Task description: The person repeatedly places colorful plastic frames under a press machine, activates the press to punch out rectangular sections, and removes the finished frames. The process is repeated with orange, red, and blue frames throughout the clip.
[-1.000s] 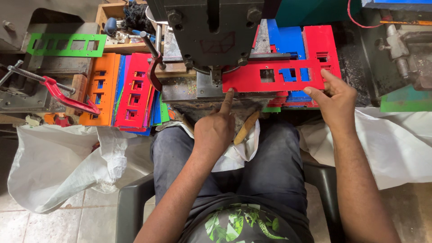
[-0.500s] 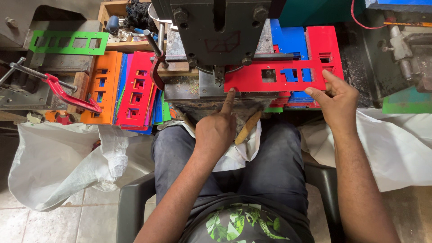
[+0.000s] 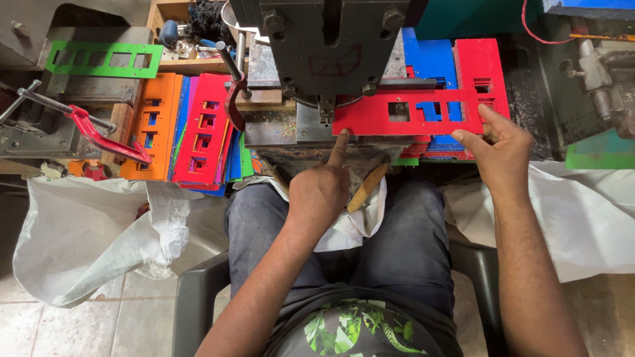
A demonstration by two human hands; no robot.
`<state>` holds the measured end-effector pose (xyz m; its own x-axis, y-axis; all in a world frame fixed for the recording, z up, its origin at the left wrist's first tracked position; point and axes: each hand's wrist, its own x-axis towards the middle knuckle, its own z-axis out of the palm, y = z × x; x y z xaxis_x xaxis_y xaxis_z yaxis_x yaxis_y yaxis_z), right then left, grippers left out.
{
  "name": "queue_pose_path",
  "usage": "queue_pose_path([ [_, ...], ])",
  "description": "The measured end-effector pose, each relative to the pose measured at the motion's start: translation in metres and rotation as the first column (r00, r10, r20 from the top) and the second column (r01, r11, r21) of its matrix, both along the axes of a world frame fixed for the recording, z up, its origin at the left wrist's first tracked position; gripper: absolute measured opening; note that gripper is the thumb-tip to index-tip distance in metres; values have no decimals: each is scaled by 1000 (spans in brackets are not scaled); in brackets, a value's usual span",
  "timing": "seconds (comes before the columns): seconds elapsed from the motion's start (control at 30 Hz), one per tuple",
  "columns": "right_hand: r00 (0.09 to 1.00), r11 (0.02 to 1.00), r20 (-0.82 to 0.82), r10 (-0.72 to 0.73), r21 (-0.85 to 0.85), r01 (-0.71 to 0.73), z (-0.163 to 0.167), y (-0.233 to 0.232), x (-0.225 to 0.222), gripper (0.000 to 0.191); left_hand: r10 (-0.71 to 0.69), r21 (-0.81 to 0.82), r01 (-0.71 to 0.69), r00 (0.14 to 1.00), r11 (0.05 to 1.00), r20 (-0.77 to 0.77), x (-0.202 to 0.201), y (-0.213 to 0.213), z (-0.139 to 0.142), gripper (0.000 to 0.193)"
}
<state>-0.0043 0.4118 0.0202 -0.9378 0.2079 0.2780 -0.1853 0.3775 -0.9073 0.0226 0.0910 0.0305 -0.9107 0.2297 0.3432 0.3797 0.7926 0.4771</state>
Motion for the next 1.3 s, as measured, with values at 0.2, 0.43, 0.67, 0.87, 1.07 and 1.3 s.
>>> queue_pose_path([
  [0.2, 998, 999, -56, 34, -9, -35, -2, -30, -4, 58, 52, -52, -49, 997, 997, 58, -2, -19, 1, 70],
  [0.43, 999, 997, -33, -37, 69, 39, 5, -91, -4, 54, 135, -222, -119, 989, 968, 57, -3, -71, -1, 72],
  [0.67, 997, 995, -67, -43, 90, 48, -1, -100, -5, 53, 136, -187, -137, 991, 973, -20, -2, -77, -17, 74],
  [0.87, 994, 998, -108, -28, 50, 34, -21, -88, -7, 57, 126, -188, -134, 990, 973, -58, 2, -74, -20, 74],
  [1.07, 989, 1000, -146, 7, 18, -5, -24, -86, -8, 54, 117, -193, -129, 991, 973, -69, 0, -73, -21, 73],
  [1.3, 991, 1000, -136, 10, 17, -7, -23, -87, -7, 55, 123, -205, -129, 992, 970, -40, -1, -73, -22, 73],
])
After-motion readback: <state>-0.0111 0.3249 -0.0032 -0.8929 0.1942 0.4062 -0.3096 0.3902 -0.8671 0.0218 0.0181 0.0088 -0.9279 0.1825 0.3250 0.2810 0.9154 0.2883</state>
